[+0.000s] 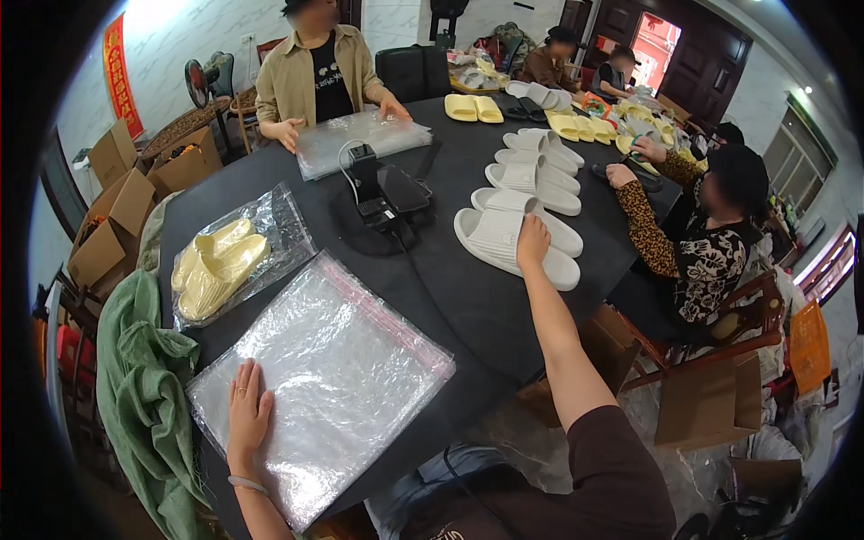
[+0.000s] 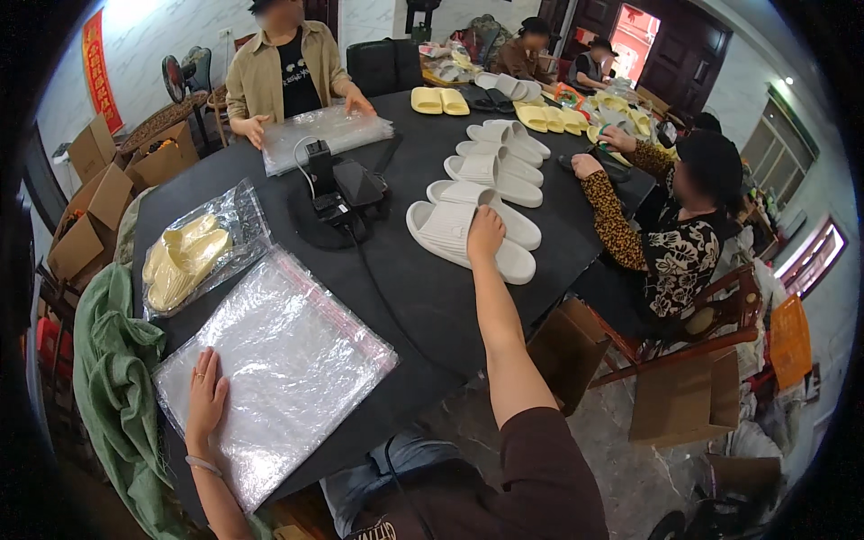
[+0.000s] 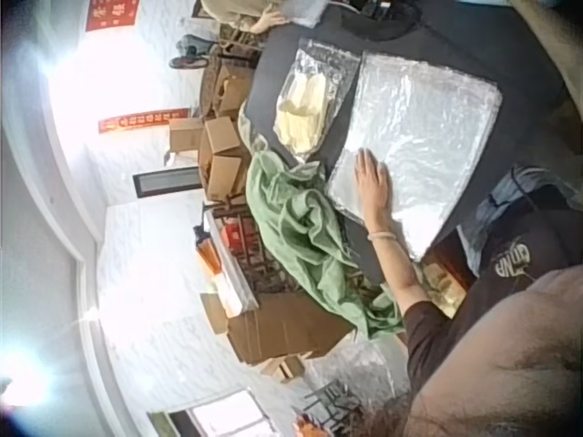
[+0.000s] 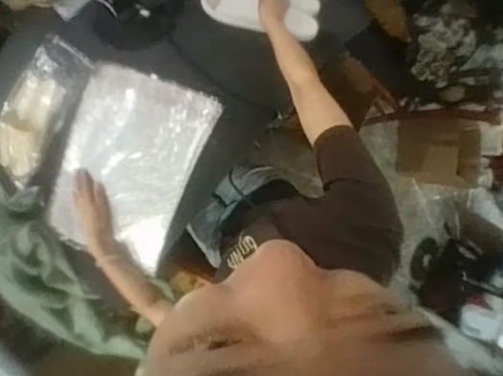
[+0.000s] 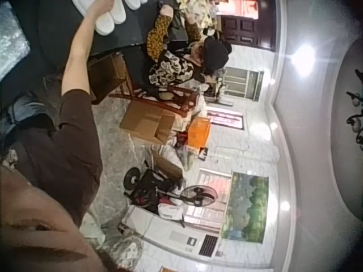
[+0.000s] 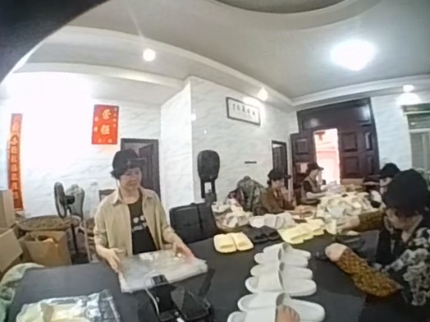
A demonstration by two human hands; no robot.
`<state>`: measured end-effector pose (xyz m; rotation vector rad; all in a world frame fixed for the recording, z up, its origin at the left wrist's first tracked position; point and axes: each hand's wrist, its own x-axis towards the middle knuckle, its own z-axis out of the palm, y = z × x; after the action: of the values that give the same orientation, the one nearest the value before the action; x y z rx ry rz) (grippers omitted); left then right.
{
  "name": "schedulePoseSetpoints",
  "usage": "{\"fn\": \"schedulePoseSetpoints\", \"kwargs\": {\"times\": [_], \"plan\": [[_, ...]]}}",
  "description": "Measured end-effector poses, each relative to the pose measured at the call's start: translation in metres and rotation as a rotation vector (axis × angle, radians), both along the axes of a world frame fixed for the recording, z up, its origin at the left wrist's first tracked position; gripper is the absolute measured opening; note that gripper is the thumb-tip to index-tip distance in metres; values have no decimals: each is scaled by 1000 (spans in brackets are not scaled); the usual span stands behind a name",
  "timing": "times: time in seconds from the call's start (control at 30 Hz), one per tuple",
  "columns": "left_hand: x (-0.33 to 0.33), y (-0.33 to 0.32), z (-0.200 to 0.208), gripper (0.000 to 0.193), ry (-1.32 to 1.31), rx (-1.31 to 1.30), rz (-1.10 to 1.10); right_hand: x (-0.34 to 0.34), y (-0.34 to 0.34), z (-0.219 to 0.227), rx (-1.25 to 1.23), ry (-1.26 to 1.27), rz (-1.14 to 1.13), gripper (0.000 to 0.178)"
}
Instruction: The person places pairs of white and yellow slippers onto bubble wrap, wraps them, and sets them aside. They repeat this process for multiple pairs, handling the slippers and bubble wrap by hand.
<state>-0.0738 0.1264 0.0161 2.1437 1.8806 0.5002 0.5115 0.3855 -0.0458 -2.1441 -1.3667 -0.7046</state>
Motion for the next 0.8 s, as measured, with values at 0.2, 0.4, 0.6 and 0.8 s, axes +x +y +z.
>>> {"fn": "schedulePoseSetpoints", "kwargs": {"times": [0.2, 0.4, 0.6, 0.8], "plan": [[-2, 0, -3, 51, 31, 2, -3, -4, -1, 3, -19, -23, -48, 15], [-6, -2, -7, 51, 50, 11, 0, -6, 15, 2, -61, -92, -130, 14], [-5, 2, -7, 51, 36, 24, -15, -14, 33, 12, -94, 23, -200, 18], [-10, -2, -9, 51, 40, 17, 8, -40, 50, 17, -132, 164, -248, 23]]}}
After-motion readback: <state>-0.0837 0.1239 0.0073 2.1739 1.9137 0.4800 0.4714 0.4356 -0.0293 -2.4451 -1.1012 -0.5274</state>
